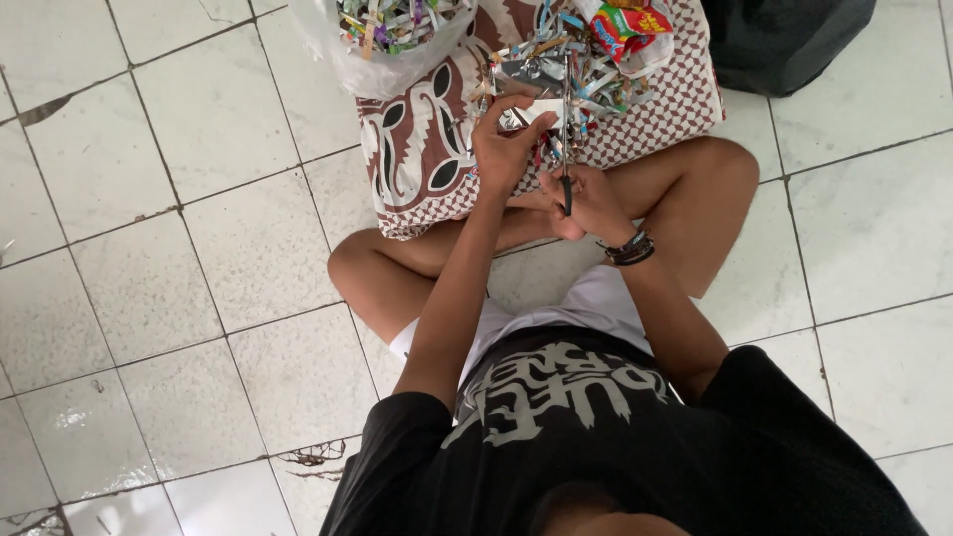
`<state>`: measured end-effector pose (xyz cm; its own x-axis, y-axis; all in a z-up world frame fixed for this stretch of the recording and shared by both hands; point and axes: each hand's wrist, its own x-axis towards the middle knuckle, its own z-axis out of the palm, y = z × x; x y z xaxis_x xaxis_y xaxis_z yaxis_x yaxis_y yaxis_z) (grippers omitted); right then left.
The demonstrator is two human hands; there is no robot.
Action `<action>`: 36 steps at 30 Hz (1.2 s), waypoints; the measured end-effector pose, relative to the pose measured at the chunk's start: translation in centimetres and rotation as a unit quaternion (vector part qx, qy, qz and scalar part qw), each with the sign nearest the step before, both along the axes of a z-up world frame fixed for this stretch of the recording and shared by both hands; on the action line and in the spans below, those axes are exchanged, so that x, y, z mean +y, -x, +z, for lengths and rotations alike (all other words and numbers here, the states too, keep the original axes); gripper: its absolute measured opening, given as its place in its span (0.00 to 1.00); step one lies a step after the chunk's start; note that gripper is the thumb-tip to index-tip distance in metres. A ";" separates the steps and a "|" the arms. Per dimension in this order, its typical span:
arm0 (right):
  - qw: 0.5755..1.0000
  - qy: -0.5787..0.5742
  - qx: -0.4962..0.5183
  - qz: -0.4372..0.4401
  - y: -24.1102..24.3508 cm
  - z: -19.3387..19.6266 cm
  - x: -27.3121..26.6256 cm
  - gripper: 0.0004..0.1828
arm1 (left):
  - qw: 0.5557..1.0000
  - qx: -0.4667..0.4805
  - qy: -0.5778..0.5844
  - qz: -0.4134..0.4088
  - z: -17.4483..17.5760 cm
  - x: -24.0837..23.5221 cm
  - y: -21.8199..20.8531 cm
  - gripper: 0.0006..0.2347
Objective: The person sits on a tiled floor and uses scissors to cut a white, flexible material into small strips. The cut pieces are placed onto a patterned cloth in front of them, which already contains a pile of colorful scraps.
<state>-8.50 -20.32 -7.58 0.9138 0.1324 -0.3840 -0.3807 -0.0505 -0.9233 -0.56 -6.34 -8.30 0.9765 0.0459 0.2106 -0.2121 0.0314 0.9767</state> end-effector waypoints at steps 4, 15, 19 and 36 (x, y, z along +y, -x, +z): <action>1.000 -0.020 -0.002 -0.011 0.3 0.0 -0.1 0.17 | 1.000 0.002 -0.022 -0.002 -1.6 0.2 -0.1 0.13; 0.999 0.034 0.016 -0.003 -0.1 2.6 0.5 0.26 | 1.000 -0.026 0.001 -0.012 -2.1 0.3 -0.3 0.13; 1.000 -0.003 -0.003 -0.022 -0.3 0.9 0.6 0.21 | 1.000 -0.016 0.011 -0.007 -1.7 0.2 -0.3 0.13; 0.999 0.033 -0.009 -0.016 -1.1 1.3 0.3 0.21 | 1.000 0.000 0.012 0.002 -1.0 0.3 -0.4 0.13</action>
<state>-7.40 -19.97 -6.30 0.9244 0.0775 -0.3736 -0.3656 -0.1001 -0.9254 -0.18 -6.05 -9.32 0.9761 0.0550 0.2103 -0.2132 0.0544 0.9755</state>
